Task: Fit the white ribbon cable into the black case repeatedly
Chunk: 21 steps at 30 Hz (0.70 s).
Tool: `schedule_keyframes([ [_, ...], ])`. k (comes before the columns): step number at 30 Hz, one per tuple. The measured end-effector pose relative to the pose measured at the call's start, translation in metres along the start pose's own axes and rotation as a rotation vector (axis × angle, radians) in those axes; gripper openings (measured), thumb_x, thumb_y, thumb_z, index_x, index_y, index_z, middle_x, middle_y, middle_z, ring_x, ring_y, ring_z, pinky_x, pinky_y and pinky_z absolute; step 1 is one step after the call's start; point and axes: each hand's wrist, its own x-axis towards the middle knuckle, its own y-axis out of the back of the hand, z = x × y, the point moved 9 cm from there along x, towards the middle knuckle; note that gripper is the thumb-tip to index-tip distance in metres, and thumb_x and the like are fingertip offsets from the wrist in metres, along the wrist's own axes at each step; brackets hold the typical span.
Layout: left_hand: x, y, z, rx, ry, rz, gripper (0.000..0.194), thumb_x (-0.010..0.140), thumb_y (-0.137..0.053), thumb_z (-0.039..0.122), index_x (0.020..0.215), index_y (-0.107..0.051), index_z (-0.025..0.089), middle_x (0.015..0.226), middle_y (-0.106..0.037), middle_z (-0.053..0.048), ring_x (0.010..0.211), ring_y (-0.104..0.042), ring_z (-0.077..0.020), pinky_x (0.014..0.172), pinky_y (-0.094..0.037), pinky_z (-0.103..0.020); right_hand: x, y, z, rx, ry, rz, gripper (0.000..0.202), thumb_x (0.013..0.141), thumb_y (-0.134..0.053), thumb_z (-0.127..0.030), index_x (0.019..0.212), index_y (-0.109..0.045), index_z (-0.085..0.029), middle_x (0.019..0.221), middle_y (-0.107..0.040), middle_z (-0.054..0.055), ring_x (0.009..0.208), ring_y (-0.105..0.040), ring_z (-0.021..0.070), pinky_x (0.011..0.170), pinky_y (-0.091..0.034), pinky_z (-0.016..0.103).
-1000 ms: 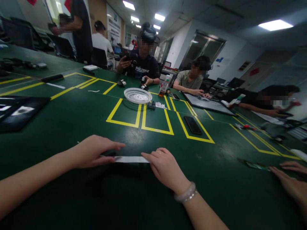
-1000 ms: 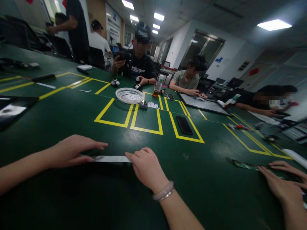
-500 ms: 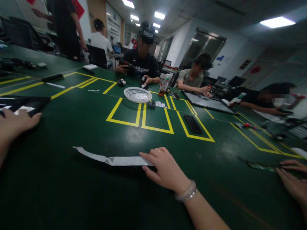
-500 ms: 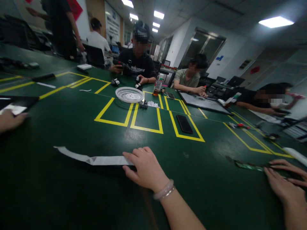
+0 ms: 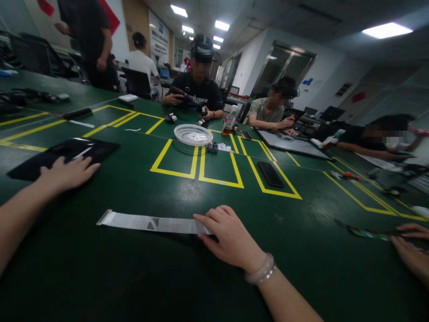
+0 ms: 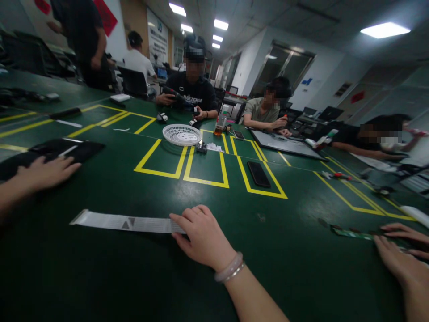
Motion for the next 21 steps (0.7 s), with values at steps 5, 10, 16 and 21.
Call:
schedule_keyframes([
  [5, -0.046, -0.034, 0.143, 0.006, -0.367, -0.165, 0.069, 0.103, -0.020, 0.059, 0.153, -0.040, 0.016, 0.161, -0.028, -0.014, 0.147, -0.017, -0.0459, 0.110, -0.018, -0.071, -0.001, -0.002, -0.001, 0.011, 0.052, 0.026, 0.043, 0.095, -0.060, -0.027, 0.137, -0.055, -0.023, 0.117, -0.064, 0.008, 0.107, -0.059, 0.0208, 0.111, -0.037, 0.047],
  [10, -0.129, -0.056, 0.245, 0.003, -0.834, -0.321, 0.056, 0.101, -0.033, 0.059, 0.153, -0.037, 0.039, 0.159, -0.033, -0.001, 0.151, -0.018, -0.0318, 0.118, -0.016, -0.060, -0.004, -0.006, -0.003, 0.028, 0.085, 0.005, 0.047, 0.091, -0.064, -0.026, 0.137, -0.055, -0.023, 0.114, -0.064, 0.007, 0.104, -0.060, 0.0210, 0.108, -0.040, 0.044],
  [16, -0.166, -0.046, 0.263, -0.052, -1.014, -0.263, 0.061, 0.097, -0.051, 0.054, 0.154, -0.036, 0.037, 0.154, -0.044, -0.003, 0.148, -0.029, -0.0280, 0.118, -0.025, -0.051, -0.002, -0.001, -0.001, 0.052, 0.056, 0.024, 0.038, 0.090, -0.066, -0.025, 0.127, -0.058, -0.025, 0.112, -0.068, 0.004, 0.103, -0.063, 0.0185, 0.107, -0.040, 0.042],
  [21, -0.151, -0.046, 0.259, -0.059, -0.991, -0.196, 0.053, 0.095, -0.057, 0.041, 0.147, -0.046, 0.039, 0.152, -0.047, -0.001, 0.140, -0.043, -0.0242, 0.113, -0.034, -0.043, -0.001, 0.000, 0.016, -0.006, -0.058, 0.077, 0.017, 0.093, -0.063, -0.023, 0.110, -0.062, -0.024, 0.114, -0.070, 0.004, 0.106, -0.064, 0.0185, 0.109, -0.037, 0.045],
])
